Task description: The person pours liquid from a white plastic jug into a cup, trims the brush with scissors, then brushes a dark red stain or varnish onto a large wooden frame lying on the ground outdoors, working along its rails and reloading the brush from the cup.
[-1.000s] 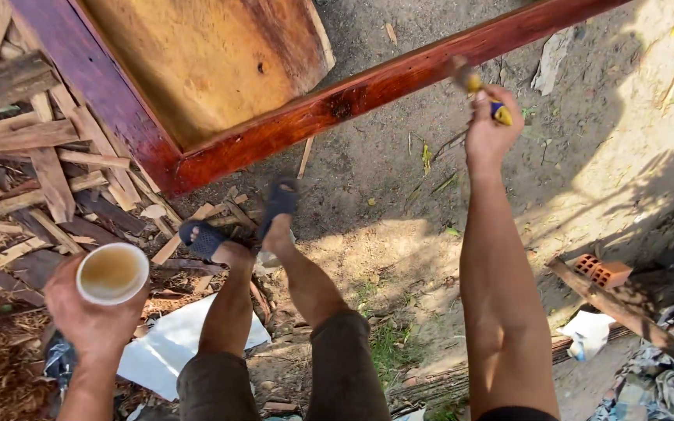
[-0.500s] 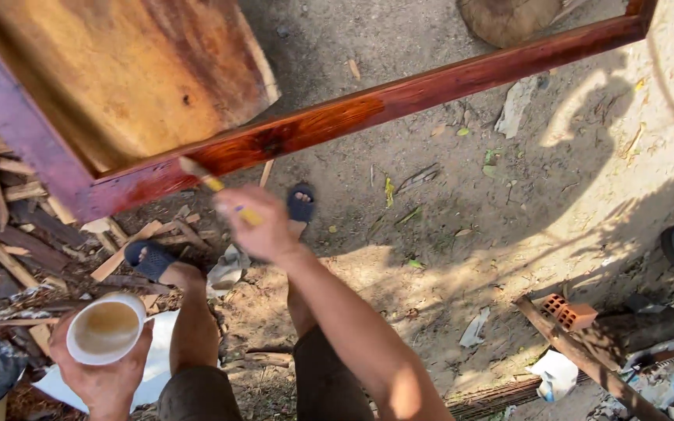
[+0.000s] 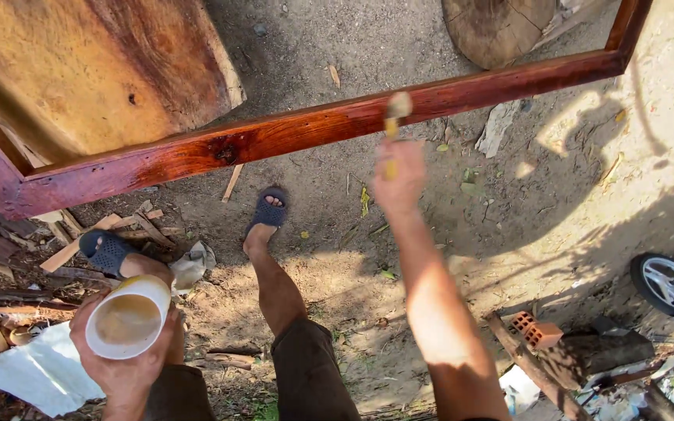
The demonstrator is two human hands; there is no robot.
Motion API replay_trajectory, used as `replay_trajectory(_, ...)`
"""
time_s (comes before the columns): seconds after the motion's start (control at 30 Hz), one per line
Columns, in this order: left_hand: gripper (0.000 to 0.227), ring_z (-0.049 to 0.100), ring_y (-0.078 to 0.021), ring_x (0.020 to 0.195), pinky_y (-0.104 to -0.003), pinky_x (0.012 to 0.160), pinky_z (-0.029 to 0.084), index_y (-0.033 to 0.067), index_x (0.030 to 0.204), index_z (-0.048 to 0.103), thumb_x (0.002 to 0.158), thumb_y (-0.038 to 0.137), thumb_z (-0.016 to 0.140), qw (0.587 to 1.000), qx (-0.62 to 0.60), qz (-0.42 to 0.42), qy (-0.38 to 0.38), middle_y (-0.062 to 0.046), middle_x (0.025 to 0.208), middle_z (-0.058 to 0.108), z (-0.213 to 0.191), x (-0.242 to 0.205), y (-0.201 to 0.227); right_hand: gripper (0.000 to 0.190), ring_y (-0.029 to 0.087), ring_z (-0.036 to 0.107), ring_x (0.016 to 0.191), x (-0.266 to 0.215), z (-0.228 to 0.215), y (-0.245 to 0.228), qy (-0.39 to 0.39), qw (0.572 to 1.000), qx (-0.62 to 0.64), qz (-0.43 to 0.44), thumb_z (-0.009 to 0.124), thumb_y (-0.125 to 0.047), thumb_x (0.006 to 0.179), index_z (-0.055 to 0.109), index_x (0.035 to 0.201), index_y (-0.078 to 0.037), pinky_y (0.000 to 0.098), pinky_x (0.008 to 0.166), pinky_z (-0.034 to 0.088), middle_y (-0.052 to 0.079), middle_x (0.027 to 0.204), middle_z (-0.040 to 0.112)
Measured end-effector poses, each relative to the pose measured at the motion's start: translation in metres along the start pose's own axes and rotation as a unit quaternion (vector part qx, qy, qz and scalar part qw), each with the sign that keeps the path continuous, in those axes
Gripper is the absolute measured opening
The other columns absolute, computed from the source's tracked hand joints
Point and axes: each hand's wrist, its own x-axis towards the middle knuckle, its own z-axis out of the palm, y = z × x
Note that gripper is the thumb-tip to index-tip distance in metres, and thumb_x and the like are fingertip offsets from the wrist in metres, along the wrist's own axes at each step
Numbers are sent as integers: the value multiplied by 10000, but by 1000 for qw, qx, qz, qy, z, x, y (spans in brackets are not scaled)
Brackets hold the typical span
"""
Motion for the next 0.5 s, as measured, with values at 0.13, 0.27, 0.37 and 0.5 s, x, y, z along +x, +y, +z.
replay_trajectory(0.13,877,536,-228,1202,-357,1102,471,15,1435,392,750,122,928,999,31,2,21,-134,1362,483,-5,-4,9,115,257,634,836,-26,24,-127,-123,969,161,-141,691,-36,899,695,1004,-83,378,698,545,83,920,629)
replay_trajectory(0.27,904,528,-229,1223,-350,1086,463,11,1471,364,784,121,941,999,27,6,38,-137,1371,461,-11,-1,4,108,161,678,846,-33,34,-146,-201,894,400,15,700,-46,966,733,1069,-60,301,715,564,59,994,722)
replay_trajectory(0.37,883,525,-220,1234,-345,1100,459,12,1467,363,790,118,920,999,-11,-21,22,-134,1379,465,-23,4,-1,147,169,659,1074,-26,30,-39,-112,924,345,121,706,-73,1019,732,1158,-32,298,949,522,87,1153,708)
replay_trajectory(0.5,896,522,-232,1239,-352,1095,449,10,1459,361,762,97,916,999,4,-25,36,-145,1369,455,-39,6,-10,174,90,604,764,0,-11,58,-1,937,270,222,720,-180,1027,718,1145,-52,230,647,494,11,952,681)
